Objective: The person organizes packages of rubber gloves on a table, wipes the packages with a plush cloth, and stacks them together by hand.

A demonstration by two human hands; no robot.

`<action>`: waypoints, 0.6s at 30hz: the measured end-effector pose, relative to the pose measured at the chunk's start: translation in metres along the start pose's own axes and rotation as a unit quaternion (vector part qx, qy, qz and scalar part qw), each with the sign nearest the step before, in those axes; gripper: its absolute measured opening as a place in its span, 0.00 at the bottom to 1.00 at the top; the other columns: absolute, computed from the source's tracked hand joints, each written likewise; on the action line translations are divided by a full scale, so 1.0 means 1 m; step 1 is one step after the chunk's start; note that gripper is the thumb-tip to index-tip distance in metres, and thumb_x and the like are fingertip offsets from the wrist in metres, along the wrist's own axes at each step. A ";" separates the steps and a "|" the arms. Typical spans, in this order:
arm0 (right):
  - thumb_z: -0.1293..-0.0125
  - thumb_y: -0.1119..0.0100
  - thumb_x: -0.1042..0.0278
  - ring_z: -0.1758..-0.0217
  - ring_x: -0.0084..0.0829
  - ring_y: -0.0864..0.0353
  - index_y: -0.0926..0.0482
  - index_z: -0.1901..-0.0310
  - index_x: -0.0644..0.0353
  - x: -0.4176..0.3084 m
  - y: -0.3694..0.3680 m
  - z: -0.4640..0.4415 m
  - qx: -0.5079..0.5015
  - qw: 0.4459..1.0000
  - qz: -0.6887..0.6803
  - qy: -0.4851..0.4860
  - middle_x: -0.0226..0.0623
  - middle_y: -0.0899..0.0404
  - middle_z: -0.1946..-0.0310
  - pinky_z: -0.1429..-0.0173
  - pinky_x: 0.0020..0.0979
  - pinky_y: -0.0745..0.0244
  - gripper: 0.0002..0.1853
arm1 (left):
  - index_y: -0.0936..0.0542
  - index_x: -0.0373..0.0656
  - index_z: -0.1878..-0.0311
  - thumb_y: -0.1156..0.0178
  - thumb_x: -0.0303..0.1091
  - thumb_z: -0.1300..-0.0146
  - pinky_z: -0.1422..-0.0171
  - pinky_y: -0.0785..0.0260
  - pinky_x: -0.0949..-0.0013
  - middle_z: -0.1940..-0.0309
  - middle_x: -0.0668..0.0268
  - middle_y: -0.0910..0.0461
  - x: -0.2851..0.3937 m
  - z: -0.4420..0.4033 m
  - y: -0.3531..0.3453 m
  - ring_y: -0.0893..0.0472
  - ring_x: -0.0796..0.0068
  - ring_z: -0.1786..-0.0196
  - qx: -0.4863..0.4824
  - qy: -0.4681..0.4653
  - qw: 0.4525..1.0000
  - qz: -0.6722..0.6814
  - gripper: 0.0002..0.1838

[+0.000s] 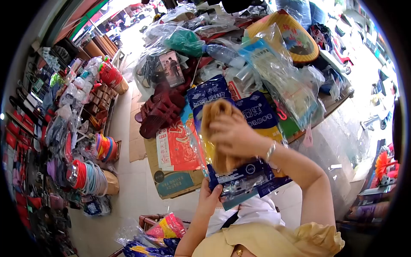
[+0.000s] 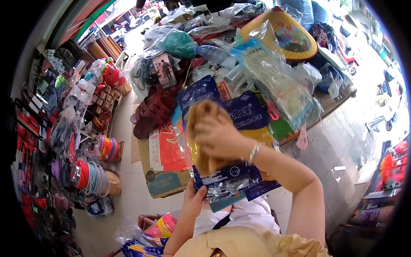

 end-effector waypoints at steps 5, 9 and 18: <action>0.46 0.46 0.82 0.40 0.41 0.28 0.17 0.57 0.56 0.082 -0.007 -0.024 0.105 0.987 -0.064 -0.103 0.38 0.21 0.49 0.32 0.37 0.36 0.16 | 0.33 0.41 0.43 0.49 0.23 0.33 0.68 0.28 0.78 0.60 0.68 0.22 0.020 0.002 -0.013 0.24 0.84 0.68 -0.007 -0.027 1.000 0.011 0.16; 0.52 0.47 0.84 0.46 0.39 0.23 0.18 0.63 0.58 0.007 0.039 -0.033 0.146 0.975 -0.152 0.072 0.36 0.19 0.53 0.37 0.39 0.32 0.15 | 0.30 0.40 0.46 0.49 0.20 0.38 0.62 0.24 0.74 0.59 0.64 0.21 0.044 0.021 0.005 0.20 0.78 0.63 0.083 -0.056 0.995 0.030 0.16; 0.47 0.44 0.69 0.48 0.33 0.27 0.20 0.67 0.50 -0.037 -0.024 -0.040 -0.002 0.982 -0.077 0.174 0.25 0.23 0.63 0.35 0.43 0.38 0.06 | 0.26 0.33 0.49 0.45 0.24 0.46 0.46 0.22 0.60 0.57 0.56 0.18 0.013 0.059 0.100 0.17 0.66 0.57 0.160 -0.067 0.972 0.158 0.19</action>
Point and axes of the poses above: each hand's wrist, its own z-axis away from the middle knuckle, its own y-axis out of the back of the hand, x = y × z, the point moved 1 cm from there along -z, towards the middle knuckle
